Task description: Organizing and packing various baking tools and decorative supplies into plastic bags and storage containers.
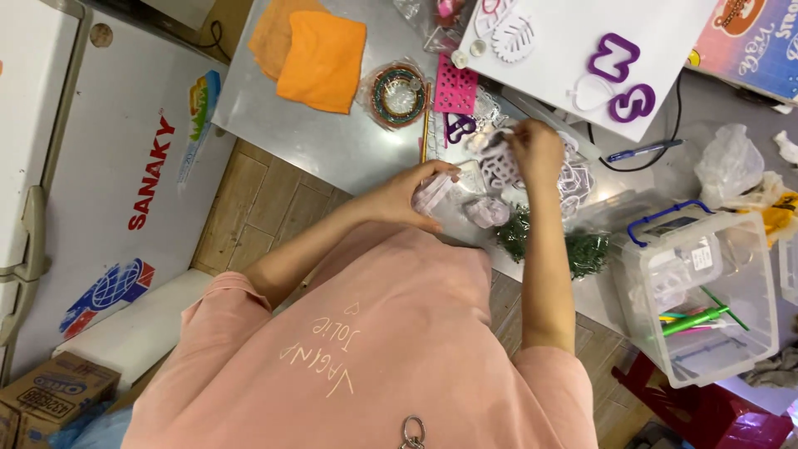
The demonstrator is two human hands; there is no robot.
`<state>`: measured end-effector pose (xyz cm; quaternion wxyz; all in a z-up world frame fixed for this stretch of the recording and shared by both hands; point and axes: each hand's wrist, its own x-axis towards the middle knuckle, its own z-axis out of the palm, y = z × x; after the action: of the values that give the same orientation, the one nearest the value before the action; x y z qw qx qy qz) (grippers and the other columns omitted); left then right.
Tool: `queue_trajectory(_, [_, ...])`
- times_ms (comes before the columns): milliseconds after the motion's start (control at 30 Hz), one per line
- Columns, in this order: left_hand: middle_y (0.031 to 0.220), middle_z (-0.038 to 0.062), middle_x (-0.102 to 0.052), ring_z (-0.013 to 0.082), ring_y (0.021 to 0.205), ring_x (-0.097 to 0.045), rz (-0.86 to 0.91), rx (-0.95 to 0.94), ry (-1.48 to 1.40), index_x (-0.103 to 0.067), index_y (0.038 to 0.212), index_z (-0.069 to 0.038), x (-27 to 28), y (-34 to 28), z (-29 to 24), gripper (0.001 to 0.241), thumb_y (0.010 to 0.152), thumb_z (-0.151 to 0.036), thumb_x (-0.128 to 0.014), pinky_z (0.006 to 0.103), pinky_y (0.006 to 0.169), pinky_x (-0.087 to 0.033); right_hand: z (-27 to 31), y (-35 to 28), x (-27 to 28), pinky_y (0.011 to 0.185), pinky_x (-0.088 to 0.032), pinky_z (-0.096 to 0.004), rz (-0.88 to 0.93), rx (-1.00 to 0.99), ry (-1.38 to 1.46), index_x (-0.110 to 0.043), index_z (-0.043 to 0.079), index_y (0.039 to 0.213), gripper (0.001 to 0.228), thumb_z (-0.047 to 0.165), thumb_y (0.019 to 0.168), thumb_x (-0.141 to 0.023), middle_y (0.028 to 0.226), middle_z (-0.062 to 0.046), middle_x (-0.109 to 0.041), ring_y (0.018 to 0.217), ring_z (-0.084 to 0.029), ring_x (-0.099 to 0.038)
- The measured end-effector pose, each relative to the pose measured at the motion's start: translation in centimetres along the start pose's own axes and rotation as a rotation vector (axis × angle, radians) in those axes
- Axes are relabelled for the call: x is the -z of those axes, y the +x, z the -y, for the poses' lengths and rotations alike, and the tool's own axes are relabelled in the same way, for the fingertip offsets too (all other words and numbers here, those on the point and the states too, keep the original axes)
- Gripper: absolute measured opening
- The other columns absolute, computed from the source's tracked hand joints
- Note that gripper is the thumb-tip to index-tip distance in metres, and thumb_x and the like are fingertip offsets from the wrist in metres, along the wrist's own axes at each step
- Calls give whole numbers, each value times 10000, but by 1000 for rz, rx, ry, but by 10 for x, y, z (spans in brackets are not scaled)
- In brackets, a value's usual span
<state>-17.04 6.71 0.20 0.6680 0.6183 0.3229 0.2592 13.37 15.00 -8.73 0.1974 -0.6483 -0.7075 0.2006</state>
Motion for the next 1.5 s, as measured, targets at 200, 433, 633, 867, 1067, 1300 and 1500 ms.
queue_trajectory(200, [1514, 103, -537, 230, 1415, -505, 113, 44, 50, -444, 1551, -94, 24, 16, 2, 944, 744, -251, -908, 371, 1188, -404, 89, -67, 120, 825, -543, -282, -200, -140, 504, -657, 13, 940, 173, 72, 951, -820, 980, -82, -748, 878, -171, -680])
queue_trajectory(433, [1547, 127, -513, 246, 1429, -486, 452, -14, -25, -447, 1545, -78, 24, 54, 5, 916, 787, -330, -895, 381, 1203, -383, 149, -89, 175, 803, -531, -337, -5, 142, 248, -698, 38, 905, 177, 66, 846, -862, 961, -79, -741, 898, -231, -708])
queue_trajectory(633, [1537, 147, -521, 249, 1429, -466, 677, -46, 27, -445, 1552, -18, 4, 61, 41, 926, 824, -392, -879, 391, 1184, -355, 152, -100, 172, 774, -509, -375, 110, 279, 172, -742, 65, 913, 163, 59, 803, -862, 897, -69, -729, 862, -266, -670])
queue_trajectory(867, [1391, 116, -605, 206, 1288, -555, 720, 178, 0, -440, 1521, -27, -7, 52, 41, 920, 779, -387, -849, 362, 1082, -430, 150, -132, 138, 747, -524, -329, -83, 123, 296, -717, 50, 906, 165, 42, 815, -854, 911, -77, -729, 848, -226, -677])
queue_trajectory(1067, [1315, 72, -628, 152, 1198, -561, 668, 210, -160, -473, 1508, -66, -14, 44, 26, 730, 926, -427, -723, 314, 1013, -468, 146, -156, 96, 653, -516, -289, -77, -166, 479, -722, 20, 882, 142, 23, 819, -850, 846, -69, -722, 730, -188, -656])
queue_trajectory(1300, [1271, 81, -675, 127, 1164, -608, 586, 134, -43, -581, 1360, -22, -22, 25, 55, 539, 1008, -428, -633, 297, 980, -497, 146, -172, 48, 711, -513, -309, -182, 89, 514, -666, 17, 840, 150, -21, 786, -800, 842, -75, -668, 781, -222, -648])
queue_trajectory(1500, [1130, 93, -699, 152, 1068, -612, 531, 179, -33, -659, 1243, 2, -26, 13, 52, 425, 1078, -378, -568, 310, 936, -521, 129, -173, 41, 680, -506, -364, 23, -9, 395, -674, 15, 781, 141, 28, 767, -814, 752, -84, -648, 740, -235, -641])
